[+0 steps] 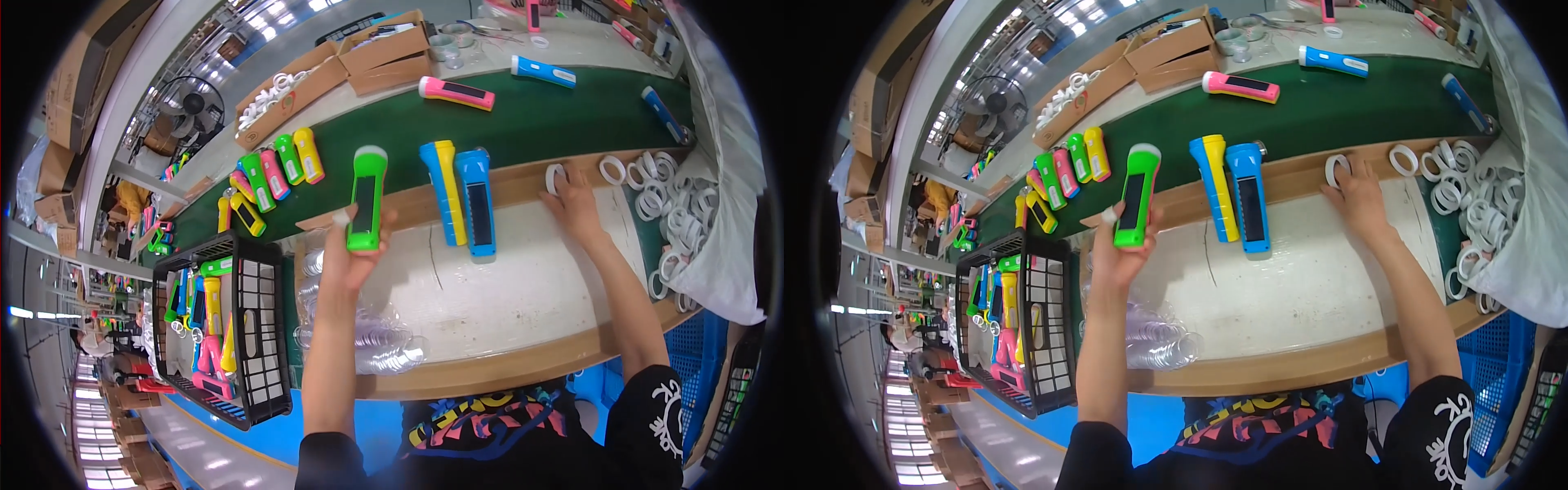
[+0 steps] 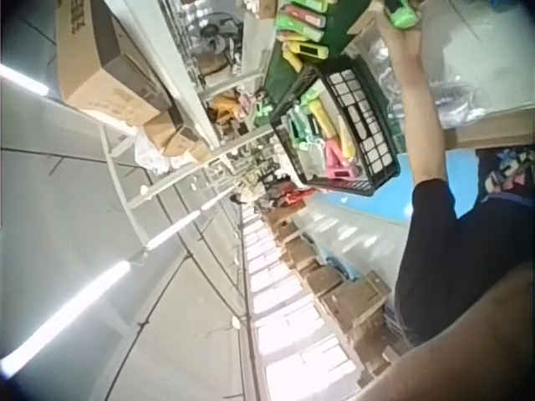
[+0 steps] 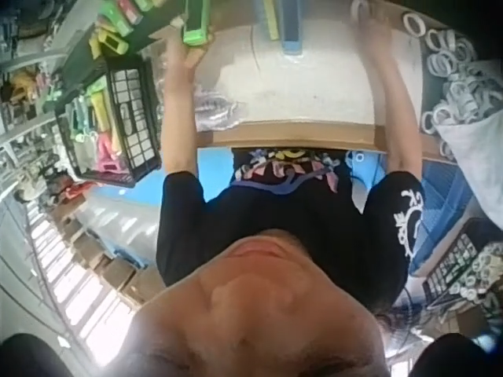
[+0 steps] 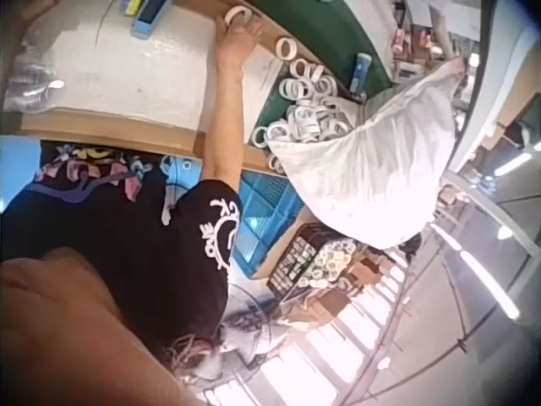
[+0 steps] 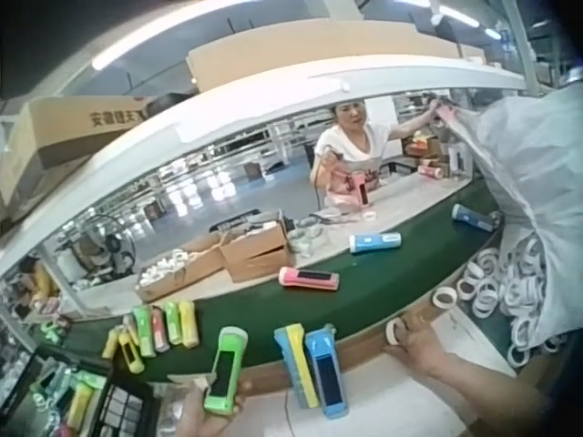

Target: Assembling plastic flashlights by attaching heads to bodies at an industrial workbench.

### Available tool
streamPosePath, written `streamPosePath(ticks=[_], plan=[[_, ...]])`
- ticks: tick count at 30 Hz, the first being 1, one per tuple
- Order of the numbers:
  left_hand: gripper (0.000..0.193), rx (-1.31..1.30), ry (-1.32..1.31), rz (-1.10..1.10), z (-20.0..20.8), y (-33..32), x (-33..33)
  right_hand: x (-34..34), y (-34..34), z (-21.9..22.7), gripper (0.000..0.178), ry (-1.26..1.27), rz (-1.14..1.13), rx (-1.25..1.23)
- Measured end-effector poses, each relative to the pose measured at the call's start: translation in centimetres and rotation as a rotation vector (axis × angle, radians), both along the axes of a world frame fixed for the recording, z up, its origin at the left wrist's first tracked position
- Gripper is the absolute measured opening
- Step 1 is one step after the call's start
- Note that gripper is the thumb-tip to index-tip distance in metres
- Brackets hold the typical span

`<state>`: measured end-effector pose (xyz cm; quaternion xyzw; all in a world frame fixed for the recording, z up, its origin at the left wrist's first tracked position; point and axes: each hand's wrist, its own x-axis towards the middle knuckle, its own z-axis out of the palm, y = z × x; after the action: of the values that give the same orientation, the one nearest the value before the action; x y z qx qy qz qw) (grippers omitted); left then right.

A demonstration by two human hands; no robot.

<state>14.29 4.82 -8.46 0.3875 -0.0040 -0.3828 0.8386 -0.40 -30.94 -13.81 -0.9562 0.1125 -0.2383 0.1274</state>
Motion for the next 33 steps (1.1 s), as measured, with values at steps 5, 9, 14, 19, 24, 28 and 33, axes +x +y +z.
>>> streamPosePath(ticks=[5, 9, 14, 19, 24, 28, 33], plan=[[0.050, 0.863, -0.987, 0.395, -0.4, 0.6, 5.3, -1.6, 6.1, 5.0, 0.028, 0.171, 0.207, 0.484], [0.046, 1.230, -1.164, 0.096, 2.0, 4.8, 2.8, -4.3, 12.4, 9.4, 0.030, 0.127, 0.446, 0.501], [0.028, 1.819, -1.818, 0.300, -2.8, 5.9, -0.8, -3.4, 16.2, 9.1, 0.026, 0.009, 0.491, 0.693], [0.030, 1.664, -1.880, 0.177, -3.3, 6.9, -0.7, -2.7, 16.3, 8.0, 0.042, -0.086, 0.541, 0.503], [0.030, 1.570, -1.841, 0.216, -2.7, 4.5, -0.8, -3.0, 15.7, 6.8, 0.055, -0.053, 0.465, 0.506], [0.029, 1.615, -1.845, -0.016, -3.0, 4.8, 0.5, -3.2, 15.2, 5.7, 0.059, -0.045, 0.426, 0.557], [0.034, 1.505, -1.700, -0.067, -2.9, 5.0, -0.3, -2.9, 14.6, 5.2, 0.057, -0.069, 0.411, 0.587]])
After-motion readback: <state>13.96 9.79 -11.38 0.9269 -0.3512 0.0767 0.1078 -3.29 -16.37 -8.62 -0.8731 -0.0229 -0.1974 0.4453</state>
